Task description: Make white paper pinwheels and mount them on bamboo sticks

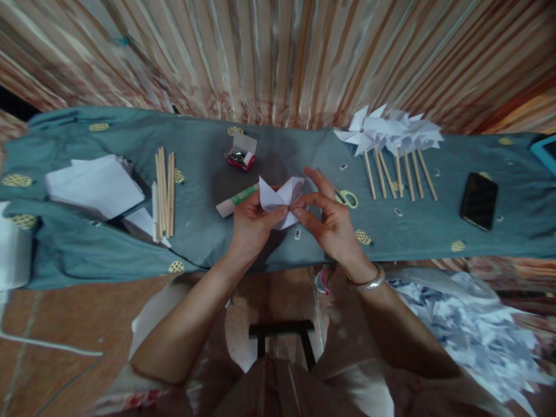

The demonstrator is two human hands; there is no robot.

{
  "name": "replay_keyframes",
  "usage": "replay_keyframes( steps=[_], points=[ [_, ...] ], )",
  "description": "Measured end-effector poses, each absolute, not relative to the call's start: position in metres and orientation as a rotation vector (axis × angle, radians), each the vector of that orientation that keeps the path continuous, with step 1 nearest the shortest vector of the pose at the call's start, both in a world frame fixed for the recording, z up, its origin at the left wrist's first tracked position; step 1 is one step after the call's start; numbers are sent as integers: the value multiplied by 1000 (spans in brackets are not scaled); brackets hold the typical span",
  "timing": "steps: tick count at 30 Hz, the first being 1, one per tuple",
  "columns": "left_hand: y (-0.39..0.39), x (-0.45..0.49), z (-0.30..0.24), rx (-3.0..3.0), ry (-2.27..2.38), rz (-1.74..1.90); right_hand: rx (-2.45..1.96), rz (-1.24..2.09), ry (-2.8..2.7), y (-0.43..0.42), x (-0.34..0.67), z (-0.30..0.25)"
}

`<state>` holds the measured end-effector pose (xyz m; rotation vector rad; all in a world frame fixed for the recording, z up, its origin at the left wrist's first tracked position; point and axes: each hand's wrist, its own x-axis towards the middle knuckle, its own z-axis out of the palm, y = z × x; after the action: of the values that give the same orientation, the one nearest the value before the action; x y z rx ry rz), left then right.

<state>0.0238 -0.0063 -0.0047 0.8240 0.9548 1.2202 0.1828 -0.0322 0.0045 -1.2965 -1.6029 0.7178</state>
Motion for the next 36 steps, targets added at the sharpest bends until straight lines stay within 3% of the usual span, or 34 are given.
replay_keyframes(
  steps=[24,36],
  points=[
    [-4,23,-12,917,957,1168,-1316,902,-1518,-29,185,-6],
    [1,18,-5,803,1018,1230,-1365,717,-1478,-22,208,-9]
  ],
)
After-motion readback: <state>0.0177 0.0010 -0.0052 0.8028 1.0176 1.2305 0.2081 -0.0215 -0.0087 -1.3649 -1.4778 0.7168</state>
